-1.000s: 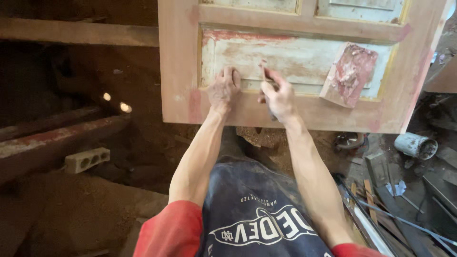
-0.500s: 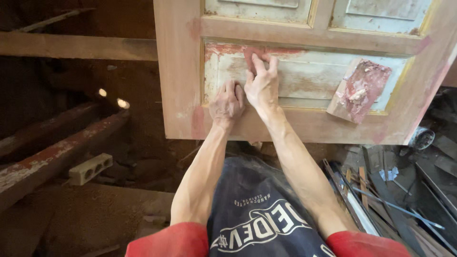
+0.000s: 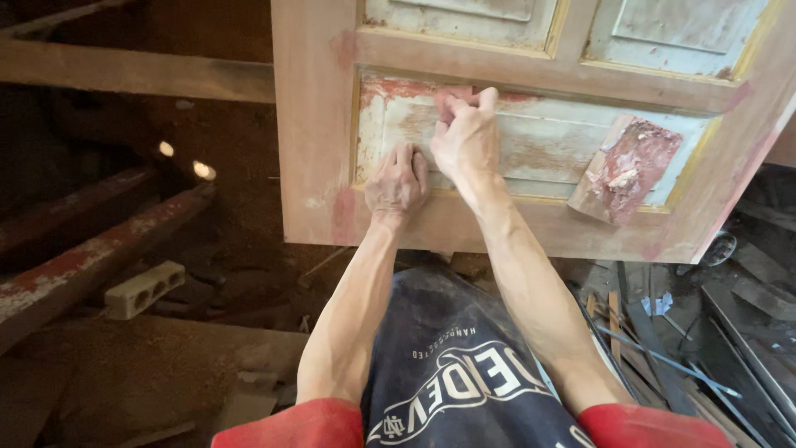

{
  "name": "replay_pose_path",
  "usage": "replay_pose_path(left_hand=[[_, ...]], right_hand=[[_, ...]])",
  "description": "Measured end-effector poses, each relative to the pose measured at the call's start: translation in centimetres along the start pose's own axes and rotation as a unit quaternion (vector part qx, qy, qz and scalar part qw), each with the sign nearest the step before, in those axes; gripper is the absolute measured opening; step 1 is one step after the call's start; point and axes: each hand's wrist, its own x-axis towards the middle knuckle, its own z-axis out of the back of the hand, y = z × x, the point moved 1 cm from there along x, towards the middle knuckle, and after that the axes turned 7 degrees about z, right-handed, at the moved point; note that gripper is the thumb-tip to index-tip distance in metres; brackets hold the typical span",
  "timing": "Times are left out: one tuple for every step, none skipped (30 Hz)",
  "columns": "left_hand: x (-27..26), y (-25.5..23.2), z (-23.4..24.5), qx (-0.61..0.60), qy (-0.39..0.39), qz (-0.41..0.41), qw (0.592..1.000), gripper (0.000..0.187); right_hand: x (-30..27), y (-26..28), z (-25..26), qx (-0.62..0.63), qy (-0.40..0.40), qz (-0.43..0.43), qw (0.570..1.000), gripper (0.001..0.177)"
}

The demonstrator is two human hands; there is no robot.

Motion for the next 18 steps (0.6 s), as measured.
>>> replay_pose_path(left_hand=[[0.0,0.1,0.0,0.001,-0.001,0.001,1.000,0.007],[-0.1,0.1,0.1,0.002,-0.002,0.002,1.000,0.007],[0.1,0.1,0.1,0.001,0.000,0.003,1.000,0.007],[0.1,0.0,0.3,0.001,0.001,0.004,1.000,0.007],[-0.2,-0.1,0.4,0.000,0.005,0.005,1.000,0.007],[-0.5,-0.3,0.6,-0.002,-0.002,0.004,1.000,0.007],[0.0,-0.4,0.6,-0.005,-0.015,0.000,1.000,0.007],[0.8,-0.4,0.5,-0.007,-0.029,-0.005,1.000,0.008],[0.1,-0.3,0.6,-0.008,-0.019,0.005,1.000,0.008],[-0.2,-0.2,0.6,-0.009,-0.010,0.014,1.000,0.008],[-0.1,-0.1,0.4,-0.012,-0.005,0.019,1.000,0.008],[-0.3,0.0,0.5,-0.018,-0.002,0.018,1.000,0.008],[-0.2,-0.1,0.4,-0.024,0.000,0.017,1.000,0.007],[-0.1,-0.2,0.5,-0.030,0.002,0.017,0.999,0.007],[0.1,-0.2,0.4,-0.025,0.002,0.011,1.000,0.007],[0.4,-0.3,0.2,-0.021,0.002,0.006,1.000,0.007],[0.0,-0.2,0.4,-0.014,0.008,0.007,1.000,0.008],[-0.4,-0.1,0.4,-0.011,0.011,0.012,1.000,0.008]], right_hand=[[-0.2,0.2,-0.3,-0.013,0.005,-0.003,1.000,0.026],[-0.3,0.2,-0.5,-0.025,0.009,-0.007,1.000,0.029],[-0.3,0.2,-0.5,-0.030,0.016,0.011,0.999,0.027],[-0.3,0.1,-0.4,-0.035,0.023,0.029,0.999,0.026],[-0.6,-0.2,-0.2,-0.040,0.031,0.044,0.998,0.025],[-0.9,-0.4,-0.1,-0.025,0.014,0.028,0.999,0.025],[-0.4,-0.5,0.1,-0.009,-0.009,0.018,1.000,0.025],[0.3,-0.6,0.2,0.007,-0.031,0.007,0.999,0.025],[-0.2,-0.8,0.0,-0.004,-0.023,0.008,1.000,0.026],[-0.5,-1.0,-0.2,-0.014,-0.015,0.009,1.000,0.027],[-0.5,-1.1,-0.4,-0.025,-0.013,0.014,1.000,0.029],[-0.5,-1.2,-0.4,-0.027,-0.003,0.013,1.000,0.027],[-0.3,-1.3,-0.3,-0.029,0.006,0.013,0.999,0.025],[-0.1,-1.3,-0.2,-0.031,0.015,0.013,0.999,0.023],[0.2,-1.3,-0.1,-0.022,0.003,0.010,1.000,0.023],[0.5,-1.3,-0.2,-0.012,-0.010,0.008,1.000,0.023],[0.2,-1.2,-0.4,-0.001,-0.014,0.001,1.000,0.023],[-0.1,-1.2,-0.5,-0.016,0.002,0.024,1.000,0.023]])
